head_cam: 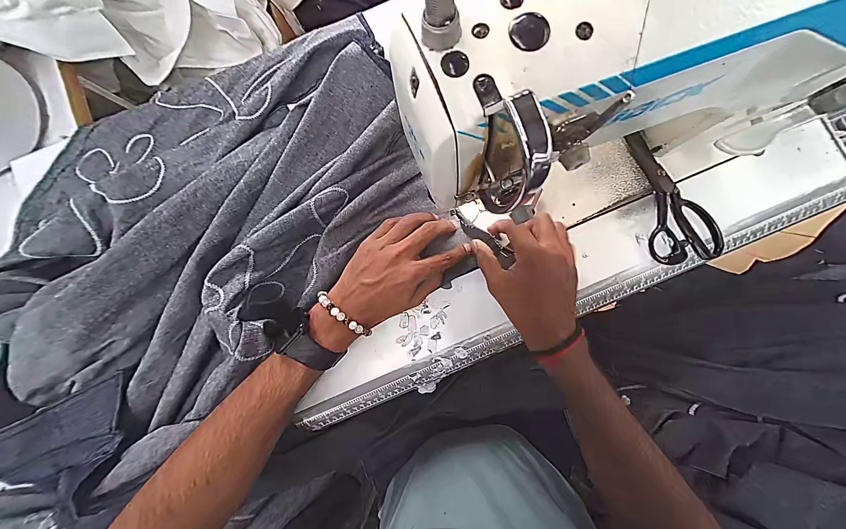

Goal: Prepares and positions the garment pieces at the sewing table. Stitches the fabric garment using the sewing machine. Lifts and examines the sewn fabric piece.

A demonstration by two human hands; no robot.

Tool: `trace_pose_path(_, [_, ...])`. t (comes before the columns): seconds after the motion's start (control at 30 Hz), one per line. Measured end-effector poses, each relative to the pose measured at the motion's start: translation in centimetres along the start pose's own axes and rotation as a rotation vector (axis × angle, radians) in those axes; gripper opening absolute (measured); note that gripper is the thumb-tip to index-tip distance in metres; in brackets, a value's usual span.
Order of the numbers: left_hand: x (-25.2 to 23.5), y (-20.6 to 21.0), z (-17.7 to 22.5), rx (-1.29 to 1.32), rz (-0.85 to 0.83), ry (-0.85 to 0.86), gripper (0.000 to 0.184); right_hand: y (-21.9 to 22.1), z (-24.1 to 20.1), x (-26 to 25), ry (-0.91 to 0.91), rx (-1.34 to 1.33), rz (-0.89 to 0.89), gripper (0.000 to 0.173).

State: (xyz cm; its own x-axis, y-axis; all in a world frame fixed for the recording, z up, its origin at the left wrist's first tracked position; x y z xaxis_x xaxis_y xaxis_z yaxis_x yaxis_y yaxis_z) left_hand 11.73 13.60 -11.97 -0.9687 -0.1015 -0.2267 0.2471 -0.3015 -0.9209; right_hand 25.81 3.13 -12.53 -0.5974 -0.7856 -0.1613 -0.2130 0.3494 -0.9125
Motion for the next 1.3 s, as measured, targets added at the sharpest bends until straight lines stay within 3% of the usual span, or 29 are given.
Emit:
trace_pose_path(0.13, [-2.4, -0.9, 2.1, -0.059, 0.062, 0.033, 0.023, -0.5, 1.9, 0.8, 0.098, 0.014, 0.093, 0.034])
trace_pose_path(0.3, [-3.9, -0.3, 2.0, -0.147, 0.162, 0.045, 0.024, 0.3, 1.4, 1.0, 0.101, -0.044, 0.120, 0.021])
trace_pose_path(0.57, [-3.5, -0.3, 1.5, -0.161, 0.228, 0.062, 0.019, -1.7, 2.6, 1.7, 0.115, 0.025, 0.157, 0.031])
trace_pose_path(0.67, [-3.6, -0.2, 1.6, -0.158, 0.223, 0.060, 0.019, -1.1, 1.6, 1.5, 0.064, -0.055, 0.132, 0.033])
trace_pose_path(0.9, [-3.6, -0.2, 1.3, -0.164, 0.225, 0.041, 0.020, 0.1, 1.4, 2.2, 0.036, -0.141, 0.232, 0.013])
trace_pose_path(1.1, [-3.1, 0.3, 2.0, -0.158, 0.152, 0.070, 0.026, 0.3, 0.7, 3.2, -0.080, -0.058, 0.195, 0.021])
trace_pose_path(1.3, [-1.9, 0.8, 1.8, -0.211, 0.064, 0.055, 0.034, -0.4, 1.8, 2.1, 0.098, -0.198, 0.155, 0.019])
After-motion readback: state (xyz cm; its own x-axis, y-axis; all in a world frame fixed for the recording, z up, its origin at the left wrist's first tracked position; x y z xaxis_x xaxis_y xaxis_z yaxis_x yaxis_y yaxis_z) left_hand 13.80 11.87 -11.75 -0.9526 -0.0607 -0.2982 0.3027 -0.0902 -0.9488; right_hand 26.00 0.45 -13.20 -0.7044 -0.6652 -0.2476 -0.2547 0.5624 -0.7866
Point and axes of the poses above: each hand's wrist, its own x-axis away from the middle knuckle, its own y-axis out of the palm, z = x × y, the point moved 7 cm from there along -x, towards the middle knuckle, and after that the axes turned 5 degrees about x, right-handed, at the moved point
